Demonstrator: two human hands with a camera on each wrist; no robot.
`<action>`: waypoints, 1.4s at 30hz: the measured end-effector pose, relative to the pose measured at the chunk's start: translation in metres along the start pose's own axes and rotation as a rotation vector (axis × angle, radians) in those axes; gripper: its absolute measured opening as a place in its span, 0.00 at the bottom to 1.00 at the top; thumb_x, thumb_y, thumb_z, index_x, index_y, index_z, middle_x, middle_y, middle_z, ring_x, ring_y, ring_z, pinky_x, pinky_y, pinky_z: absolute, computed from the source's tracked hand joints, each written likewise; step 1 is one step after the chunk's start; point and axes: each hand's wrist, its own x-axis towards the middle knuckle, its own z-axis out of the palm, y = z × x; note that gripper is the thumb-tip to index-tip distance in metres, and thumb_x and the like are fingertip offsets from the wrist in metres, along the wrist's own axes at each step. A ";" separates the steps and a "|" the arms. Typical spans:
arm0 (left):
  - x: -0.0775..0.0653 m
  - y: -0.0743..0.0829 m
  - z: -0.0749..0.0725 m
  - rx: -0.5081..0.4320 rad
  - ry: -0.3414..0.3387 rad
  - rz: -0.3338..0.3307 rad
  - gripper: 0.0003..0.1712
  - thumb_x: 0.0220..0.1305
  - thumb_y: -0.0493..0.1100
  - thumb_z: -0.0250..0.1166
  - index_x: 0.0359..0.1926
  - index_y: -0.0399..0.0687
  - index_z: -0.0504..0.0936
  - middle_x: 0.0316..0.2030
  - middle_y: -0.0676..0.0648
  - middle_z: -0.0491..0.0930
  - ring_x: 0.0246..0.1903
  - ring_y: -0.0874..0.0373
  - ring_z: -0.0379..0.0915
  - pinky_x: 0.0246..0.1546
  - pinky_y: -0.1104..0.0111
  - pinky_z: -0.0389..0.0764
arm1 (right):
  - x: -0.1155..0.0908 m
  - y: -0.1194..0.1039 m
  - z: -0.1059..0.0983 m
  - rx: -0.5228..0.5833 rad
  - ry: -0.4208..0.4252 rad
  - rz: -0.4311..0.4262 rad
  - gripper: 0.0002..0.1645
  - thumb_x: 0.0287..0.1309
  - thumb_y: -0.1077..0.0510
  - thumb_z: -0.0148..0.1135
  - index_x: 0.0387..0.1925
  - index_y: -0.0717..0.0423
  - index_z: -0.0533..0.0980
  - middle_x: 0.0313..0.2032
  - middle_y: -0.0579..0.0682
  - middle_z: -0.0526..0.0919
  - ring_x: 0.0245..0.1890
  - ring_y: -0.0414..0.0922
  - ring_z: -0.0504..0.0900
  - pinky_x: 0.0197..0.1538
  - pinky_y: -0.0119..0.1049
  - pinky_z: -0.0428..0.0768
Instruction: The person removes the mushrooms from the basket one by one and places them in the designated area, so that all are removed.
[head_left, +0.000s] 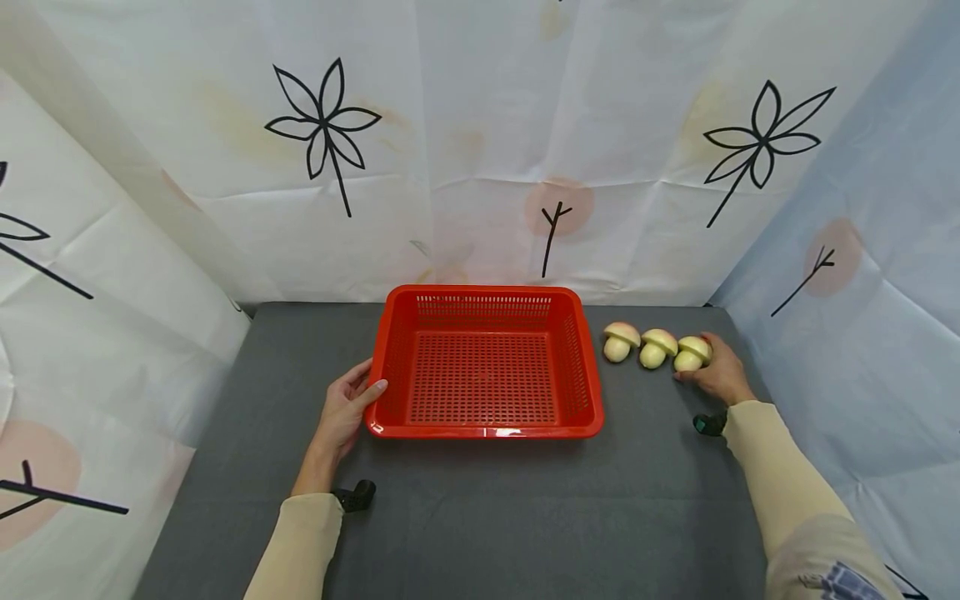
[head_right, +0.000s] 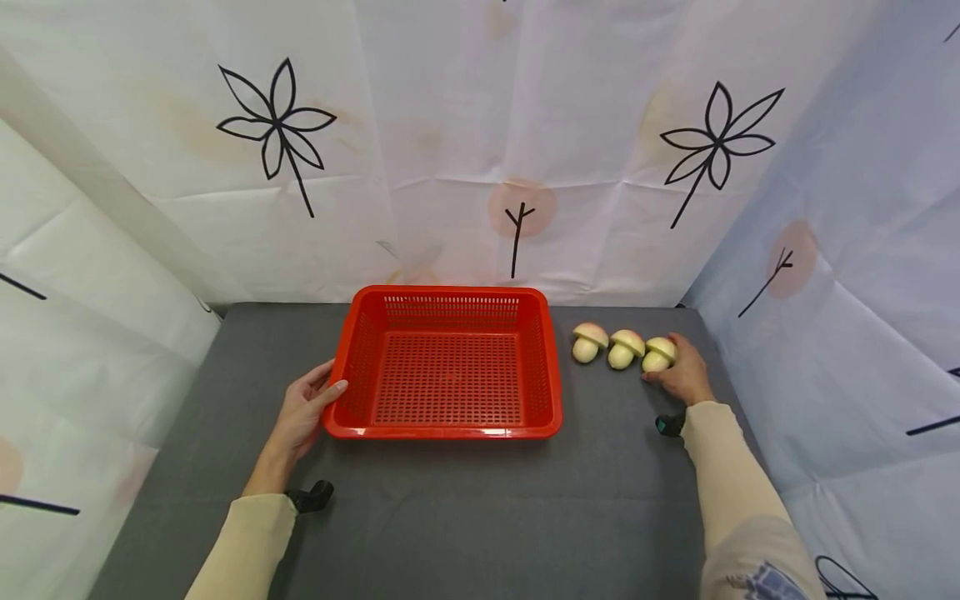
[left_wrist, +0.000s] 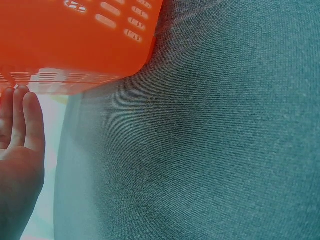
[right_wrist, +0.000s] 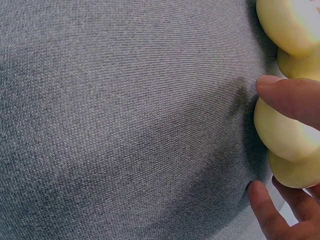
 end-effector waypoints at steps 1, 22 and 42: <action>0.000 0.000 0.000 0.001 -0.001 -0.001 0.37 0.72 0.35 0.63 0.76 0.34 0.58 0.68 0.32 0.66 0.58 0.58 0.75 0.53 0.68 0.81 | 0.000 0.000 0.000 0.000 -0.001 0.002 0.59 0.56 0.59 0.74 0.75 0.75 0.46 0.67 0.81 0.54 0.64 0.77 0.57 0.63 0.71 0.60; 0.001 0.002 0.000 0.006 -0.005 -0.017 0.38 0.71 0.36 0.64 0.76 0.36 0.59 0.70 0.32 0.65 0.59 0.58 0.75 0.53 0.68 0.81 | -0.003 0.003 -0.001 0.012 0.005 -0.018 0.60 0.55 0.57 0.75 0.74 0.76 0.46 0.66 0.81 0.56 0.63 0.76 0.59 0.62 0.71 0.62; 0.002 0.002 -0.002 0.027 -0.003 -0.028 0.37 0.71 0.36 0.64 0.75 0.35 0.60 0.69 0.33 0.66 0.56 0.61 0.76 0.53 0.69 0.81 | -0.031 0.000 -0.009 0.117 0.119 -0.040 0.64 0.62 0.48 0.71 0.78 0.71 0.39 0.72 0.80 0.47 0.69 0.77 0.51 0.63 0.74 0.59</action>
